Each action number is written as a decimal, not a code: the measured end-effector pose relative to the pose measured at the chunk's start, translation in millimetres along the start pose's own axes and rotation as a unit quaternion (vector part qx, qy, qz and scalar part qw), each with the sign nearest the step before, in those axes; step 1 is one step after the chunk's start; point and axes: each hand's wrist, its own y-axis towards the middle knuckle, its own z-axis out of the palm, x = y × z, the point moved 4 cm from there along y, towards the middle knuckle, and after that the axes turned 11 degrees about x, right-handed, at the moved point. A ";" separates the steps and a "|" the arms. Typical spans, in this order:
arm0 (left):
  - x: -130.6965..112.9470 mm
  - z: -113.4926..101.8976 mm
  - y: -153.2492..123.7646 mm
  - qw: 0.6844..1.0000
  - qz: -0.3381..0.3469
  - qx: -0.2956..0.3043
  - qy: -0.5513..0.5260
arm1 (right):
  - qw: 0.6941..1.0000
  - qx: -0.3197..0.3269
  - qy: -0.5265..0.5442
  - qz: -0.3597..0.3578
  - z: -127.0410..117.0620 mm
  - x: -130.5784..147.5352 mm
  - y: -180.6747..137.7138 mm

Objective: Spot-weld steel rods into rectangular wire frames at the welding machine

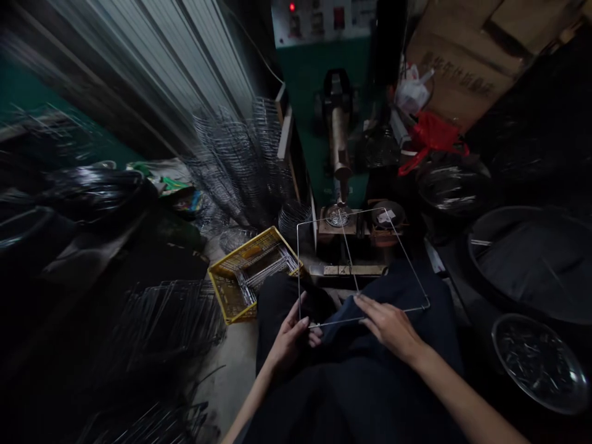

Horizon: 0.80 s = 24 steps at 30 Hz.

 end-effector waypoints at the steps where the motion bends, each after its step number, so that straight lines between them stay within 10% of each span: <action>1: -0.6 0.4 -2.1 1.000 0.003 0.000 0.003 | 1.000 0.000 0.014 -0.007 2.6 6.7 4.4; 24: -14.3 20.6 -26.5 0.999 0.027 0.029 -0.004 | 0.997 -0.009 0.045 -0.054 -21.5 23.0 -15.6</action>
